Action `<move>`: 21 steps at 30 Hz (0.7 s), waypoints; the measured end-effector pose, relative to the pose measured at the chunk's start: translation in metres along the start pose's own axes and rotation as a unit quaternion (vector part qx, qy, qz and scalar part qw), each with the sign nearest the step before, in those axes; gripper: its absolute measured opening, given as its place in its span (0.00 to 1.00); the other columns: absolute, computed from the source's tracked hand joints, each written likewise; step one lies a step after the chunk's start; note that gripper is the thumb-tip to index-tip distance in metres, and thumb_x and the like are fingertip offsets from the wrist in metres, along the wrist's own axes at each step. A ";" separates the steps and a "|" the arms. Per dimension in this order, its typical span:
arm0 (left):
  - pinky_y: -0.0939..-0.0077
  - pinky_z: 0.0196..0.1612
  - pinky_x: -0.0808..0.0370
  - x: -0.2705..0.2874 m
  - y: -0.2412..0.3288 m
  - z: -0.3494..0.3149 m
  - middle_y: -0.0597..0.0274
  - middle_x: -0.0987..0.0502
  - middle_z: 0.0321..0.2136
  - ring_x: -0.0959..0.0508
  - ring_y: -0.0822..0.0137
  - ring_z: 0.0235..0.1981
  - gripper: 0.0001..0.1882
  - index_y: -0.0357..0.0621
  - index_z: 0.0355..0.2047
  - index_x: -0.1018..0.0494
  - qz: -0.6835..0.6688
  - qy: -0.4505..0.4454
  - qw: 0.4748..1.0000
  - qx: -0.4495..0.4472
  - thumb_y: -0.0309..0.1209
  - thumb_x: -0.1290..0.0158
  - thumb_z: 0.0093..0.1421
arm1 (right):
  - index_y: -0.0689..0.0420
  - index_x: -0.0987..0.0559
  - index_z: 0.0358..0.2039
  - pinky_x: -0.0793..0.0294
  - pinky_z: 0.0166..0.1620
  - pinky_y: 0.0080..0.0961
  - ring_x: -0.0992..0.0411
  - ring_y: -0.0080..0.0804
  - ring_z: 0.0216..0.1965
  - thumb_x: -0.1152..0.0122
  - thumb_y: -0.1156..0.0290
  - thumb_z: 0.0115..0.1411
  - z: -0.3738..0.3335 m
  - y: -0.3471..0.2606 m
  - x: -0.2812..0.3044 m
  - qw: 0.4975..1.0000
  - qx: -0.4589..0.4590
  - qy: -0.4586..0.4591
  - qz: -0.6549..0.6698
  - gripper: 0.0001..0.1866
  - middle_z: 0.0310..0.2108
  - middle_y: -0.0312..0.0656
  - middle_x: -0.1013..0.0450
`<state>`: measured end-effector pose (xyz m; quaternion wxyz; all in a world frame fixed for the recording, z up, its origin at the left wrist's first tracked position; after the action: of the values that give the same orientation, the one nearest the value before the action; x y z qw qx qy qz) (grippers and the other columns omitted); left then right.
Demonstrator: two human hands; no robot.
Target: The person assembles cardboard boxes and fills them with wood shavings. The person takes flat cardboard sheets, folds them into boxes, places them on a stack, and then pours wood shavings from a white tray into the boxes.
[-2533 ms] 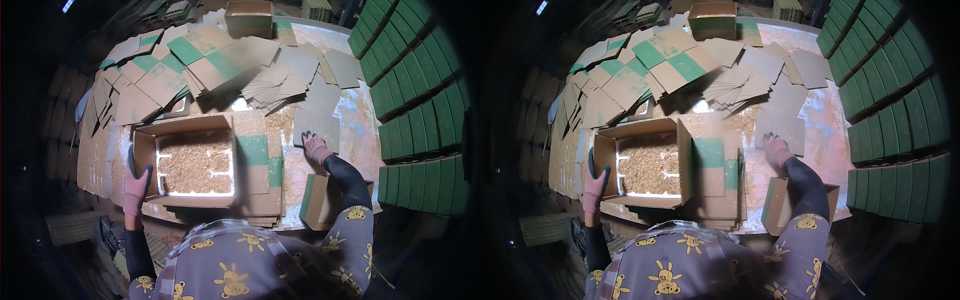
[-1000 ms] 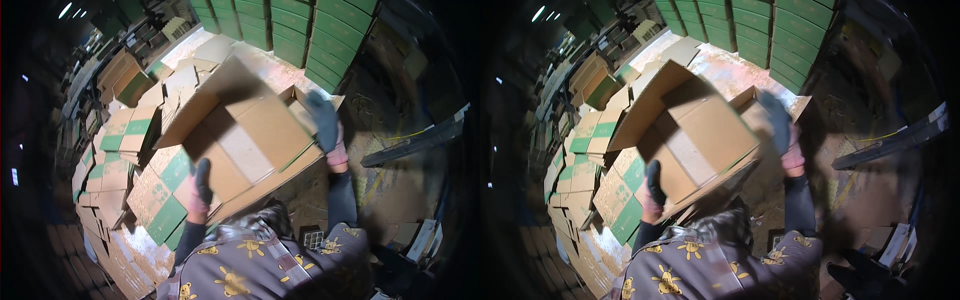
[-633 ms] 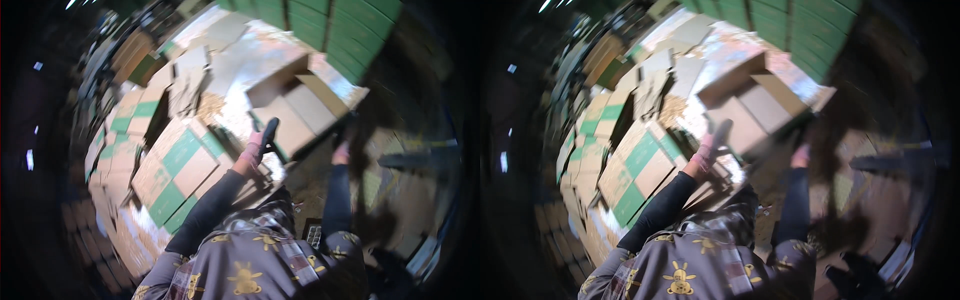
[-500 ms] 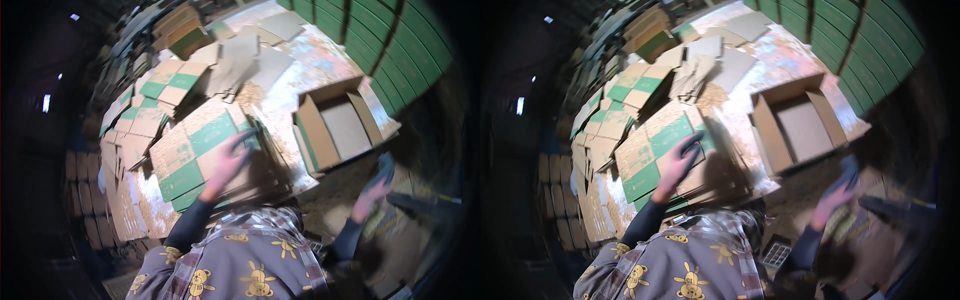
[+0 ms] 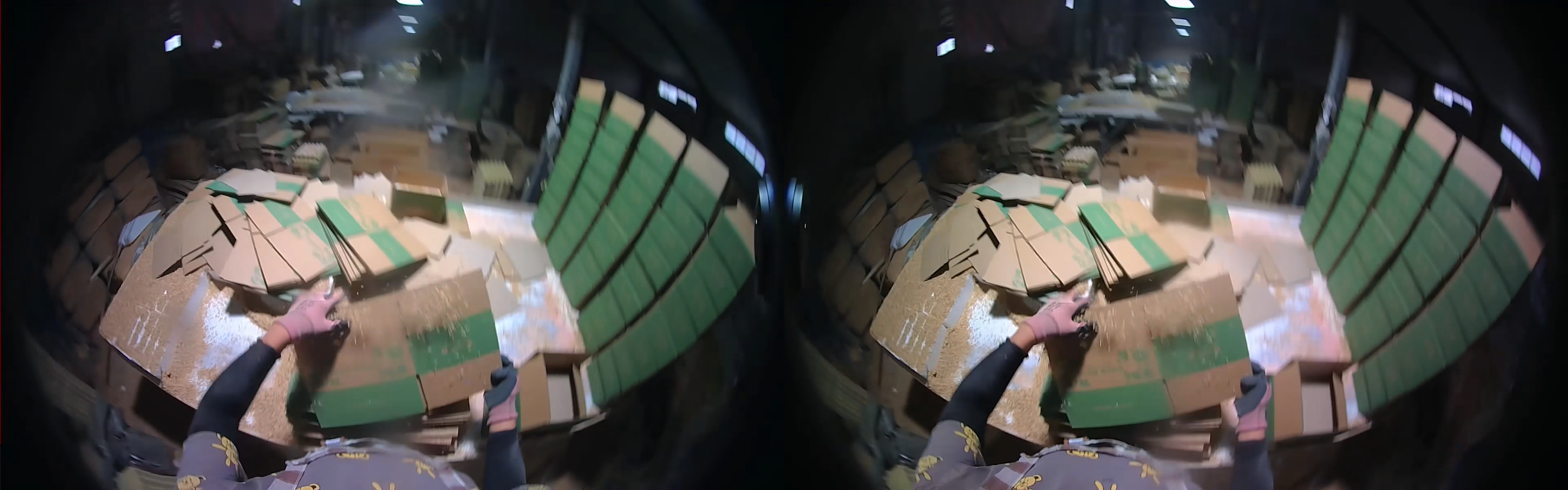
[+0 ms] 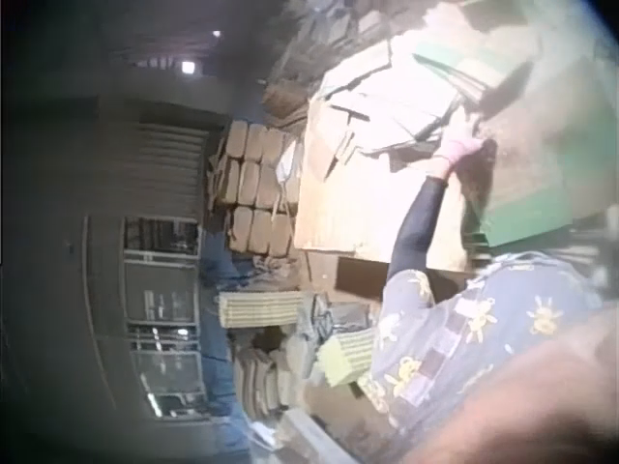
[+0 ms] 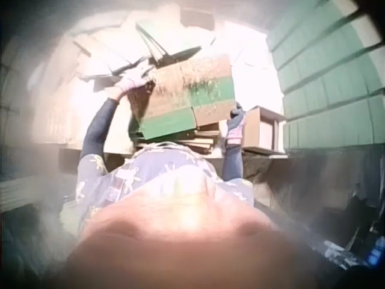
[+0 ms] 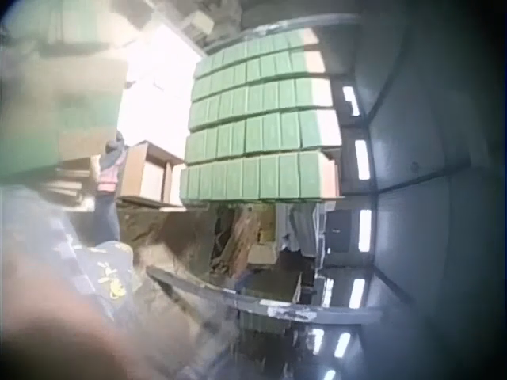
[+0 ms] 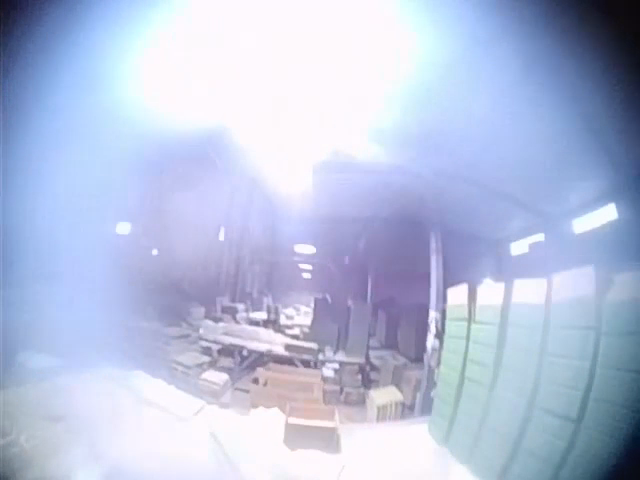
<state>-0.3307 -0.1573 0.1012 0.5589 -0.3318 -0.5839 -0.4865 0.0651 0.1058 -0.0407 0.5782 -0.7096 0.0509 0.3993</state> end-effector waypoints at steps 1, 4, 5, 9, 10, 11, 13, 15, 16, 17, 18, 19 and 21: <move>0.64 0.53 0.30 0.013 -0.011 0.017 0.47 0.23 0.46 0.24 0.52 0.47 0.35 0.43 0.58 0.32 -0.138 -0.082 0.987 -0.007 0.48 0.42 0.54 | 0.64 0.23 0.46 0.29 0.42 0.20 0.29 0.32 0.35 0.52 0.74 0.45 0.015 0.002 0.009 0.993 0.004 0.005 -0.115 0.26 0.40 0.41 0.24; 0.66 0.44 0.24 0.077 0.004 0.015 0.58 0.18 0.38 0.19 0.59 0.39 0.23 0.53 0.53 0.26 -0.211 -0.088 0.972 -0.057 0.43 0.43 0.57 | 0.66 0.32 0.57 0.36 0.59 0.32 0.34 0.38 0.55 0.37 0.61 0.57 0.058 -0.016 -0.032 0.876 0.130 0.023 -0.464 0.32 0.53 0.48 0.31; 0.71 0.46 0.24 0.099 0.025 0.002 0.53 0.19 0.40 0.19 0.63 0.42 0.25 0.61 0.57 0.29 -0.136 -0.161 0.975 -0.077 0.42 0.41 0.57 | 0.66 0.35 0.59 0.39 0.61 0.30 0.38 0.33 0.59 0.42 0.57 0.63 0.050 -0.035 -0.095 0.903 0.208 0.011 -0.376 0.31 0.57 0.47 0.35; 0.69 0.48 0.25 0.078 0.053 -0.061 0.57 0.22 0.48 0.21 0.63 0.43 0.31 0.57 0.60 0.31 -0.273 -0.228 0.892 -0.278 0.46 0.40 0.56 | 0.65 0.37 0.61 0.33 0.54 0.22 0.30 0.26 0.47 0.41 0.63 0.63 0.047 -0.057 -0.195 0.945 0.112 -0.184 -0.245 0.31 0.48 0.44 0.28; 0.71 0.49 0.26 0.068 0.033 -0.053 0.59 0.22 0.48 0.22 0.66 0.43 0.31 0.51 0.59 0.31 -0.407 -0.276 0.839 -0.232 0.45 0.40 0.57 | 0.65 0.36 0.60 0.32 0.52 0.20 0.29 0.25 0.45 0.42 0.64 0.63 0.049 -0.056 -0.200 0.945 0.128 -0.177 -0.245 0.29 0.46 0.43 0.27; 0.77 0.51 0.28 0.074 0.004 -0.045 0.62 0.23 0.48 0.24 0.73 0.47 0.27 0.42 0.56 0.29 -0.472 -0.294 0.830 -0.040 0.40 0.41 0.59 | 0.66 0.36 0.60 0.32 0.51 0.20 0.29 0.24 0.45 0.43 0.66 0.62 0.046 -0.060 -0.214 0.964 0.088 -0.150 -0.201 0.29 0.47 0.44 0.27; 0.81 0.47 0.27 0.079 -0.016 -0.030 0.63 0.22 0.41 0.24 0.75 0.43 0.21 0.39 0.51 0.26 -0.646 -0.167 0.742 0.065 0.33 0.41 0.58 | 0.65 0.39 0.63 0.33 0.55 0.24 0.30 0.31 0.49 0.43 0.67 0.61 0.039 -0.072 -0.219 0.947 0.060 -0.186 -0.254 0.32 0.50 0.46 0.29; 0.82 0.45 0.27 0.102 0.004 -0.023 0.63 0.22 0.42 0.24 0.76 0.41 0.19 0.39 0.50 0.26 -0.614 -0.068 0.785 0.047 0.33 0.43 0.60 | 0.64 0.41 0.65 0.36 0.60 0.32 0.33 0.41 0.56 0.40 0.68 0.57 0.036 -0.096 -0.203 0.933 0.061 -0.276 -0.223 0.37 0.54 0.51 0.32; 0.83 0.43 0.27 0.113 0.022 -0.029 0.63 0.23 0.43 0.24 0.76 0.41 0.19 0.40 0.50 0.26 -0.595 -0.006 0.799 0.092 0.33 0.44 0.60 | 0.64 0.43 0.65 0.37 0.61 0.35 0.35 0.43 0.57 0.36 0.70 0.51 0.022 -0.101 -0.217 0.958 -0.012 -0.244 -0.153 0.42 0.58 0.52 0.37; 0.78 0.41 0.27 0.092 0.049 -0.033 0.61 0.24 0.40 0.24 0.70 0.39 0.19 0.43 0.51 0.26 -0.588 0.146 0.794 -0.043 0.32 0.44 0.59 | 0.65 0.43 0.65 0.41 0.64 0.37 0.37 0.46 0.58 0.33 0.68 0.48 0.029 -0.077 -0.217 0.967 0.046 -0.140 -0.208 0.46 0.58 0.53 0.38; 0.71 0.44 0.28 0.064 0.055 -0.023 0.56 0.27 0.41 0.25 0.60 0.42 0.20 0.50 0.52 0.25 -0.293 0.136 0.936 -0.141 0.30 0.45 0.57 | 0.65 0.44 0.65 0.44 0.66 0.38 0.38 0.48 0.60 0.30 0.66 0.45 0.032 -0.052 -0.222 0.959 0.101 -0.033 -0.263 0.49 0.58 0.54 0.39; 0.68 0.47 0.29 0.042 0.060 -0.029 0.53 0.28 0.42 0.27 0.56 0.44 0.21 0.53 0.52 0.25 -0.192 0.008 0.967 -0.168 0.31 0.45 0.56 | 0.64 0.44 0.66 0.47 0.67 0.40 0.43 0.49 0.62 0.31 0.65 0.47 0.015 -0.024 -0.256 0.899 0.206 -0.054 -0.384 0.48 0.60 0.55 0.41; 0.64 0.52 0.32 0.033 0.049 -0.033 0.51 0.30 0.49 0.29 0.53 0.50 0.22 0.58 0.52 0.25 -0.031 -0.174 0.948 -0.265 0.33 0.45 0.55 | 0.60 0.41 0.65 0.55 0.68 0.44 0.55 0.48 0.68 0.34 0.61 0.50 -0.016 -0.028 -0.318 0.668 0.371 -0.102 -0.637 0.44 0.64 0.56 0.50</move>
<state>-0.2790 -0.1781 0.1396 0.3247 -0.5292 -0.5320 -0.5758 -0.1267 -0.0227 0.1806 0.9090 -0.2516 -0.3288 -0.0478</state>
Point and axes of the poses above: each hand's wrist, its own z-axis towards the middle knuckle, its own x-axis out of the back of the hand, y = z × x, the point moved 2 cm from there along z, towards the middle knuckle
